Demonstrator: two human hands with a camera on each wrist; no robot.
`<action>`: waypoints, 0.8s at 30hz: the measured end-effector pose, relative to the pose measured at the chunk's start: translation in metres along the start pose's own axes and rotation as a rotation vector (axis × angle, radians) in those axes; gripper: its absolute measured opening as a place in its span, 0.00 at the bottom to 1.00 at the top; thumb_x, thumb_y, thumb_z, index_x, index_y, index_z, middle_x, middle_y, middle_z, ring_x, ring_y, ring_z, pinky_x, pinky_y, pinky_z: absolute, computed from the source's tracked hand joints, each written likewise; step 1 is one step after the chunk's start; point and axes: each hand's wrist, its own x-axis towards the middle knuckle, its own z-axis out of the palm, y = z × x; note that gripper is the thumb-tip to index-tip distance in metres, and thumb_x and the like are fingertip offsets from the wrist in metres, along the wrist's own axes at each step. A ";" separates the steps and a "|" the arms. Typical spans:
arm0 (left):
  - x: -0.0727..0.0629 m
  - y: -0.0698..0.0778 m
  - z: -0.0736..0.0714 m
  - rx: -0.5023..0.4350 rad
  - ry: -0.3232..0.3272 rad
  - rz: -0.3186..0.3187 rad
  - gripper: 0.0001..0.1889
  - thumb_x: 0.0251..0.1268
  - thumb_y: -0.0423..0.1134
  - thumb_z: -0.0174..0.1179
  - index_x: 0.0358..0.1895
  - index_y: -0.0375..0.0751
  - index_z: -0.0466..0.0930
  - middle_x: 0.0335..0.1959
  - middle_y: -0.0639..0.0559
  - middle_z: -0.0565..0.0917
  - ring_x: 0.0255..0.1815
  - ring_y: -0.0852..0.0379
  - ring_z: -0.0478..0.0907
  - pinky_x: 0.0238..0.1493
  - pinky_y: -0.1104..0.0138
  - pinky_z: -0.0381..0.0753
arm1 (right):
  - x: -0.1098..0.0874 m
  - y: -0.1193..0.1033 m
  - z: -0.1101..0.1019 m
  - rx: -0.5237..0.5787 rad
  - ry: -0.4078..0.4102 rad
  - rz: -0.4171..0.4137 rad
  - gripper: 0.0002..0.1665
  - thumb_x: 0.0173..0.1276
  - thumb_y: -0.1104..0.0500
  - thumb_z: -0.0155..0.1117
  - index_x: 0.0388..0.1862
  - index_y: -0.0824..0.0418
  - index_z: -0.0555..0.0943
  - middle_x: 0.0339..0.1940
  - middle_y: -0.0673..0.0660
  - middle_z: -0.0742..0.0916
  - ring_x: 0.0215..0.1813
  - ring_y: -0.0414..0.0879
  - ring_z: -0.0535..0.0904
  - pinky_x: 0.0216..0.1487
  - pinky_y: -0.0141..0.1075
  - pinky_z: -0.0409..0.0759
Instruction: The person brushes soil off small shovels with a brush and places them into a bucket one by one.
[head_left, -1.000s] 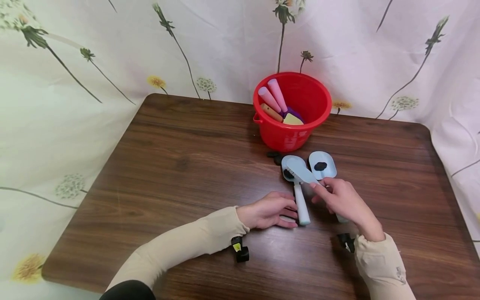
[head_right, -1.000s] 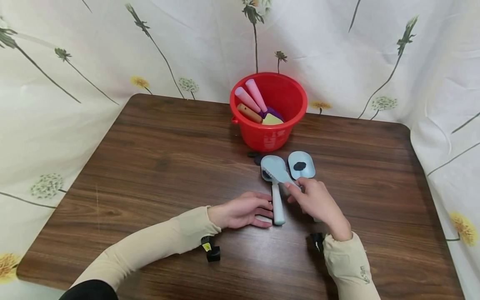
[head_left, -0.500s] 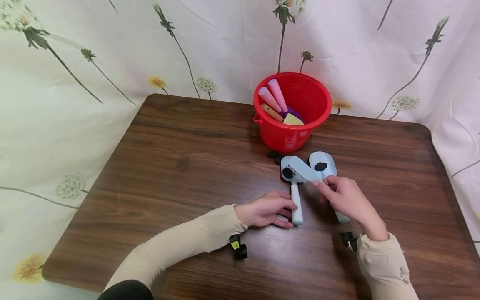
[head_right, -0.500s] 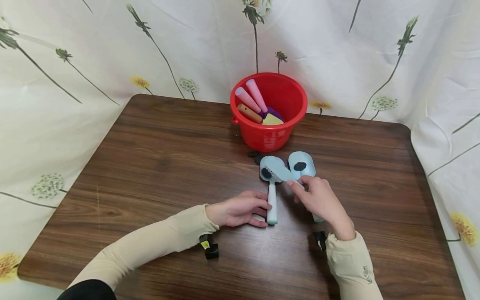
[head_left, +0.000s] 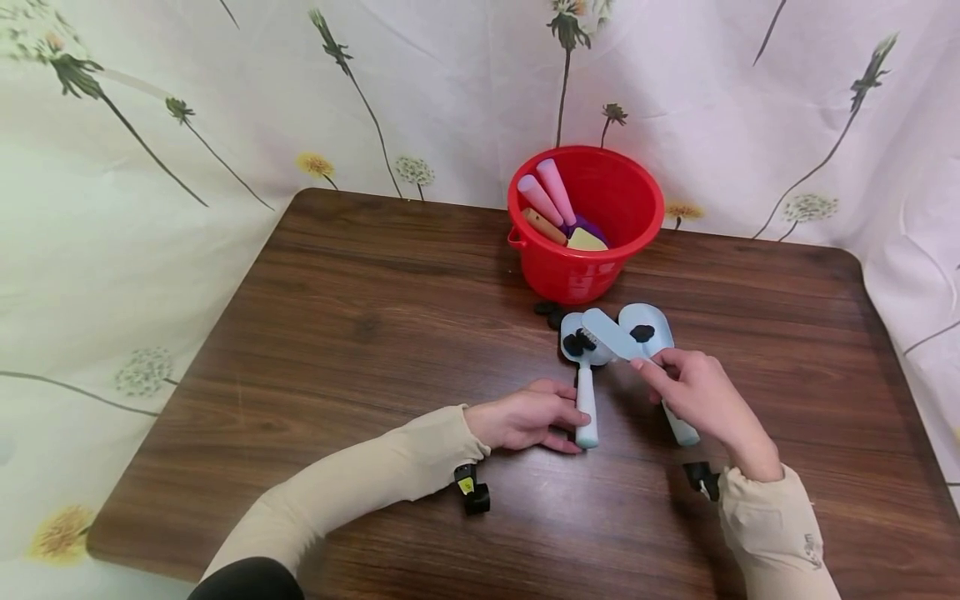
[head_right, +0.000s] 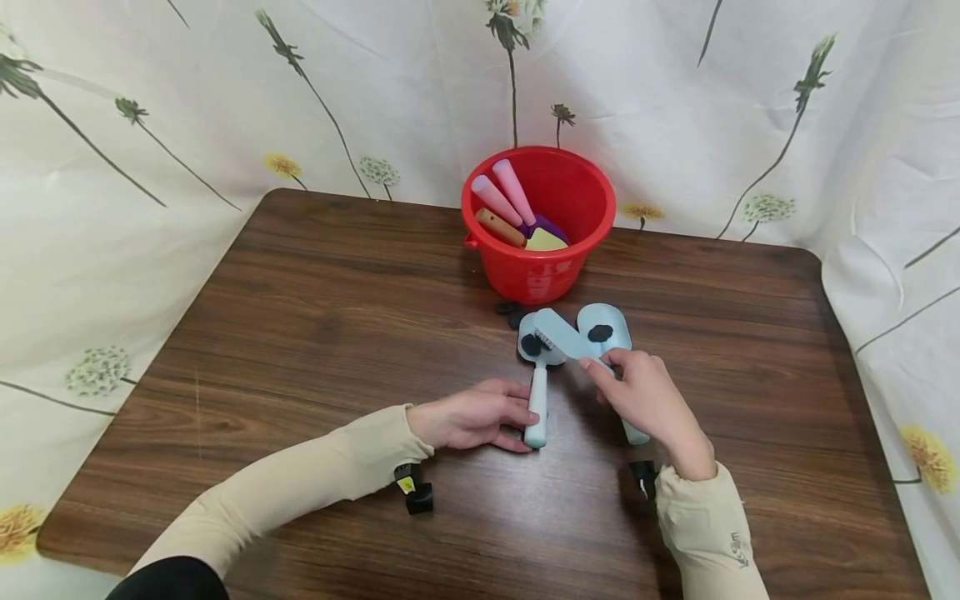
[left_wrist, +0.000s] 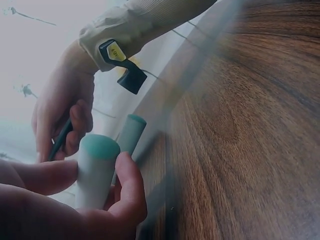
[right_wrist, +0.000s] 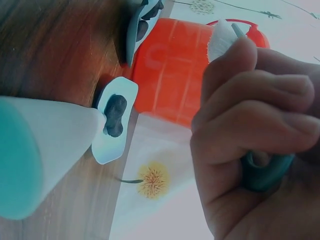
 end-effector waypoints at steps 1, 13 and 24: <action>0.000 0.000 -0.001 0.003 -0.008 -0.001 0.14 0.67 0.25 0.51 0.55 0.30 0.69 0.36 0.47 0.77 0.36 0.53 0.79 0.57 0.49 0.79 | 0.000 0.000 0.000 0.002 0.001 -0.002 0.27 0.71 0.39 0.54 0.33 0.62 0.80 0.21 0.57 0.83 0.19 0.45 0.73 0.20 0.34 0.70; -0.018 0.007 -0.004 -0.003 -0.061 0.014 0.24 0.67 0.21 0.50 0.65 0.27 0.60 0.63 0.29 0.70 0.48 0.42 0.80 0.55 0.46 0.79 | -0.002 -0.002 -0.008 -0.048 0.106 -0.077 0.22 0.71 0.41 0.57 0.35 0.59 0.82 0.17 0.52 0.78 0.21 0.42 0.70 0.22 0.31 0.67; -0.059 0.036 -0.004 0.092 -0.199 0.057 0.25 0.67 0.23 0.51 0.66 0.30 0.58 0.59 0.33 0.72 0.52 0.41 0.82 0.49 0.50 0.84 | -0.010 -0.014 -0.040 -0.080 0.247 -0.195 0.16 0.66 0.46 0.65 0.44 0.55 0.86 0.27 0.51 0.86 0.26 0.40 0.74 0.27 0.27 0.71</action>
